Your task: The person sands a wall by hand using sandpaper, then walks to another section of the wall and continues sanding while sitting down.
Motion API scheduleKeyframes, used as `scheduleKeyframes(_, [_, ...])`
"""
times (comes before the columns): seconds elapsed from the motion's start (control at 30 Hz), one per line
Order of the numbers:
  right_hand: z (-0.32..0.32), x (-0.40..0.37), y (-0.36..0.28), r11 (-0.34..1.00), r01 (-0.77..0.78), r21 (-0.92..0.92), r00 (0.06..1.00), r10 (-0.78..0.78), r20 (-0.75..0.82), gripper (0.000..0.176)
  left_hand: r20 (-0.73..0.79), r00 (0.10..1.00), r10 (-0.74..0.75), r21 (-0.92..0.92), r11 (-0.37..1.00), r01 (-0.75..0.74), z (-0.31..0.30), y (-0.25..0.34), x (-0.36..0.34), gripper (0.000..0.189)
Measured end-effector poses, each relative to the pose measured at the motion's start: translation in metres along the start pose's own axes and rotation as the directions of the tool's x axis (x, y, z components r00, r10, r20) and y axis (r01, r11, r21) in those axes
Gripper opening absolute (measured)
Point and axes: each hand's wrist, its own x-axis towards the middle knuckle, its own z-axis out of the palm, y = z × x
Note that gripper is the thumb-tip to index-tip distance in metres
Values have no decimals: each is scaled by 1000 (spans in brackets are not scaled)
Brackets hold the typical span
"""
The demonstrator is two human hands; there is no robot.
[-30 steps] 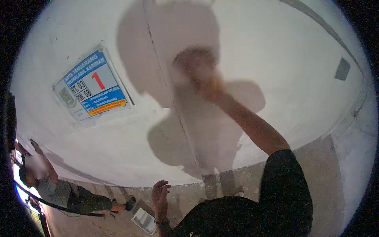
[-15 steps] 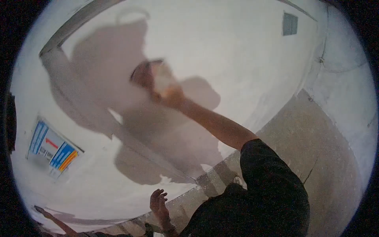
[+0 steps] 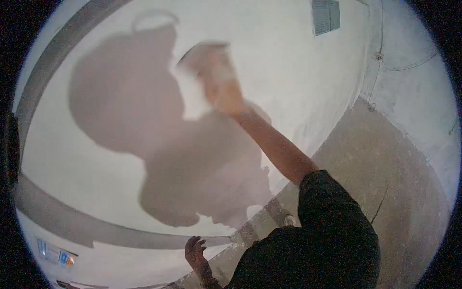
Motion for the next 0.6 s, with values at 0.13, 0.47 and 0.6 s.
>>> scheduleKeyframes(0.13, [-16,-22,65,992,-119,-52,936,95,-339,40,-29,998,-47,-2,999,47,83,-7,7,31])
scheduleKeyframes(0.47, [-148,4,215,759,-487,433,663,644,-383,49,-5,998,-58,57,997,59,159,-2,10,41])
scheduleKeyframes(0.6, [-124,-50,195,982,118,-148,990,-129,-62,46,101,994,-32,39,999,28,175,-5,34,30])
